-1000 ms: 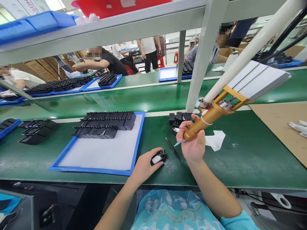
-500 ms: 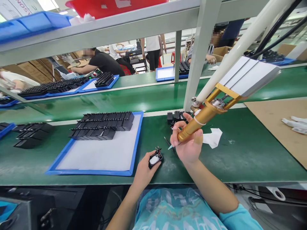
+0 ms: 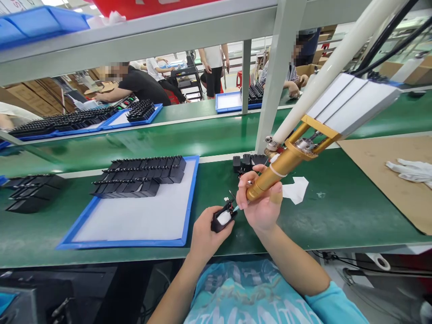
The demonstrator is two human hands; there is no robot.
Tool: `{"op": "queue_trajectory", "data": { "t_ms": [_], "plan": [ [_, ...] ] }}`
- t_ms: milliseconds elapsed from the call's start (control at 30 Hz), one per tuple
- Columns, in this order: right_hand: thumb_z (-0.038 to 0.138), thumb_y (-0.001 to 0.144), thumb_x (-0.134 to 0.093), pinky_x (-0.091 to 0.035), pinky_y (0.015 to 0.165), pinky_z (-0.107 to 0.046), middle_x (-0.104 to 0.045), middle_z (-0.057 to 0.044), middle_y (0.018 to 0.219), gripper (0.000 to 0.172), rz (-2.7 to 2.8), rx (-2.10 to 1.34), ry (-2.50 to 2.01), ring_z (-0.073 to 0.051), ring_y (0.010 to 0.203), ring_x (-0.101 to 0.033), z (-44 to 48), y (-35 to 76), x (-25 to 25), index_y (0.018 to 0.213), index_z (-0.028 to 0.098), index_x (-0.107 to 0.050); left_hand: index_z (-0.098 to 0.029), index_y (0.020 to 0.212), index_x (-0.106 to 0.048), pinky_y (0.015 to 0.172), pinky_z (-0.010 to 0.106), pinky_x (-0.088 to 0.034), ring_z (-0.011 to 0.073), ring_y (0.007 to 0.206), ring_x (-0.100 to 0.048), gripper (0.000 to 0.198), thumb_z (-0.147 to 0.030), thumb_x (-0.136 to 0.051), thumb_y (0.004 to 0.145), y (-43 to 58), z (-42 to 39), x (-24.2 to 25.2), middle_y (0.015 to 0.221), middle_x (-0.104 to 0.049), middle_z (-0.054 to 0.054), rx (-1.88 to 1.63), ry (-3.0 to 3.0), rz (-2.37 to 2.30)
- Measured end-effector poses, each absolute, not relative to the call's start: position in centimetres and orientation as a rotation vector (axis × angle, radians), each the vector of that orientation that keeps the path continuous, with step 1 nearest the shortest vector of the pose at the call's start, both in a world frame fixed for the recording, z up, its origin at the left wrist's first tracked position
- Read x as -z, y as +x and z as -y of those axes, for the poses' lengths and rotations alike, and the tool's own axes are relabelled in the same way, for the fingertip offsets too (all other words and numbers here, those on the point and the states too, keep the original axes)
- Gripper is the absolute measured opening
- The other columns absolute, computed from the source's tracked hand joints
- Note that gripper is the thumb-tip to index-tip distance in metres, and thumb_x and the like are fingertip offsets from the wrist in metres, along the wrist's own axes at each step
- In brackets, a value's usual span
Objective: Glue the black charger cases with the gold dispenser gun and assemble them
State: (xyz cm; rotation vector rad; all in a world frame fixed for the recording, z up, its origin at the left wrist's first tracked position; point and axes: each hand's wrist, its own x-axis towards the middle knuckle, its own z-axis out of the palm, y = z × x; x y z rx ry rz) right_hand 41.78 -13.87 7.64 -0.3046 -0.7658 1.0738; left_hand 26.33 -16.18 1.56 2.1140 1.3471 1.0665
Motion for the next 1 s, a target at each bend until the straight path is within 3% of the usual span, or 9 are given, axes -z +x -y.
{"op": "queue_trajectory", "data": {
  "t_ms": [133, 300, 600, 867, 1000],
  "plan": [
    [0.06, 0.089, -0.046, -0.039, 0.038, -0.02, -0.064, 0.002, 0.081, 0.036, 0.761, -1.079, -0.288, -0.006, 0.04, -0.048, 13.8, 41.8, -7.7, 0.099, 0.028, -0.058, -0.021, 0.101, -0.058, 0.067, 0.026, -0.052, 0.0154, 0.072, -0.066, 0.028, -0.027, -0.07, 0.077, 26.5, 16.2, -1.8, 0.086, -0.068, 0.001, -1.072, 2.096, -1.365],
    [0.063, 0.088, -0.044, -0.04, 0.036, -0.022, -0.063, 0.001, 0.08, 0.045, 0.754, -1.066, -0.327, -0.007, 0.039, -0.046, 13.9, 41.4, -7.9, 0.115, 0.028, -0.055, -0.02, 0.101, -0.058, 0.067, 0.027, -0.053, 0.016, 0.072, -0.066, 0.027, -0.026, -0.068, 0.077, 26.5, 16.2, -1.9, 0.085, -0.068, 0.001, -1.076, 2.092, -1.385],
    [0.063, 0.088, -0.043, -0.04, 0.039, -0.024, -0.062, 0.0, 0.083, 0.052, 0.76, -1.093, -0.318, -0.008, 0.041, -0.047, 13.8, 40.8, -8.2, 0.126, 0.029, -0.052, -0.02, 0.107, -0.057, 0.067, 0.026, -0.053, 0.016, 0.079, -0.068, 0.03, -0.022, -0.064, 0.078, 27.3, 15.9, -1.5, 0.093, -0.07, 0.003, -1.046, 1.986, -1.376],
    [0.064, 0.085, -0.048, -0.036, 0.039, -0.024, -0.062, 0.001, 0.083, 0.052, 0.748, -1.104, -0.3, -0.008, 0.04, -0.047, 13.7, 40.1, -8.5, 0.124, 0.029, -0.051, -0.02, 0.105, -0.059, 0.068, 0.027, -0.055, 0.0176, 0.082, -0.069, 0.029, -0.022, -0.067, 0.076, 28.2, 15.5, -1.3, 0.094, -0.072, 0.004, -1.086, 1.99, -1.299],
    [0.061, 0.088, -0.047, -0.036, 0.039, -0.023, -0.062, 0.001, 0.089, 0.041, 0.758, -1.079, -0.3, -0.007, 0.041, -0.048, 13.9, 39.9, -8.4, 0.112, 0.03, -0.055, -0.02, 0.104, -0.06, 0.068, 0.027, -0.055, 0.0181, 0.08, -0.069, 0.032, -0.019, -0.068, 0.073, 28.6, 15.5, -1.2, 0.094, -0.072, 0.004, -1.178, 2.006, -1.27]
  ]
}}
